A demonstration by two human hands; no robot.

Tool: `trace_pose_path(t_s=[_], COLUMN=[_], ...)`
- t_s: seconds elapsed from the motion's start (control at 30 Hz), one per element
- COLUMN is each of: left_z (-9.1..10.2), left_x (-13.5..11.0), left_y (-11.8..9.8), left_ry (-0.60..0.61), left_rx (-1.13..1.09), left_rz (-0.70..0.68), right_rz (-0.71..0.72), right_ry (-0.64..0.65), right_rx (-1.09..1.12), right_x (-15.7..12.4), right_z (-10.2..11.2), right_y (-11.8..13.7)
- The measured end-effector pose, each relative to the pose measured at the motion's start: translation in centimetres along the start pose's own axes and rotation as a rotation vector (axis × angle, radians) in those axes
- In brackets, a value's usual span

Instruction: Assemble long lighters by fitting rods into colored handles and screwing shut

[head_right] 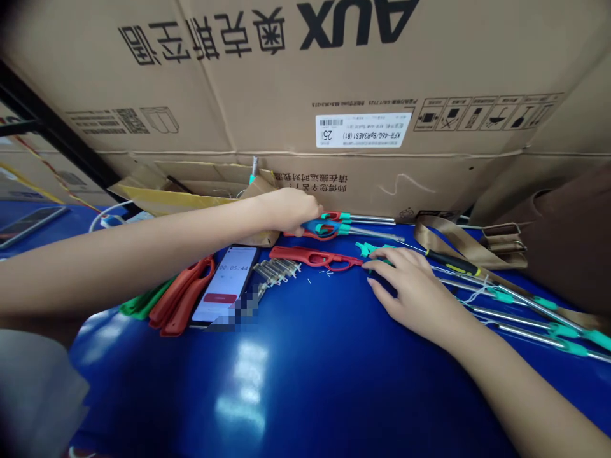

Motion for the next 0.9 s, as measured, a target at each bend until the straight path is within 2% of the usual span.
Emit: trace_pose_path(t_s=[0.13, 0.23, 0.43, 0.7, 0.9], left_z=[0.7, 0.5, -0.3, -0.7, -1.2], left_x=[0.3, 0.6, 0.9, 0.1, -0.5], left_y=[1.0, 1.2, 0.8, 0.8, -0.3], left_ry=[-0.012, -0.005, 0.004, -0.016, -0.031], left_rx=[-0.017, -0.031, -0.048, -0.044, 0.029], left_rz=[0.014, 0.026, 0.05, 0.062, 0.053], right_rz=[-0.013, -0.022, -0.013, 0.0, -0.006], right_ry=[-0.024, -0.032, -0.003, 0.003, 0.018], right_rx=[0.021, 0.035, 0.026, 0.034, 0.038], right_x=[0.0, -0.1, -0.1, -0.1, 0.0], right_z=[0.1, 0.0, -0.4, -0.2, 0.1], right_y=[-0.1, -0.2, -0.3, 0.0, 0.2])
Point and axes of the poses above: each hand's wrist, its own x-axis towards the middle knuckle, its own z-axis out of the back of the hand, y = z × x, the point moved 4 cm from there along x, towards the middle knuckle, and after that the axes turned 11 degrees about -x, right-handed, at the moved point
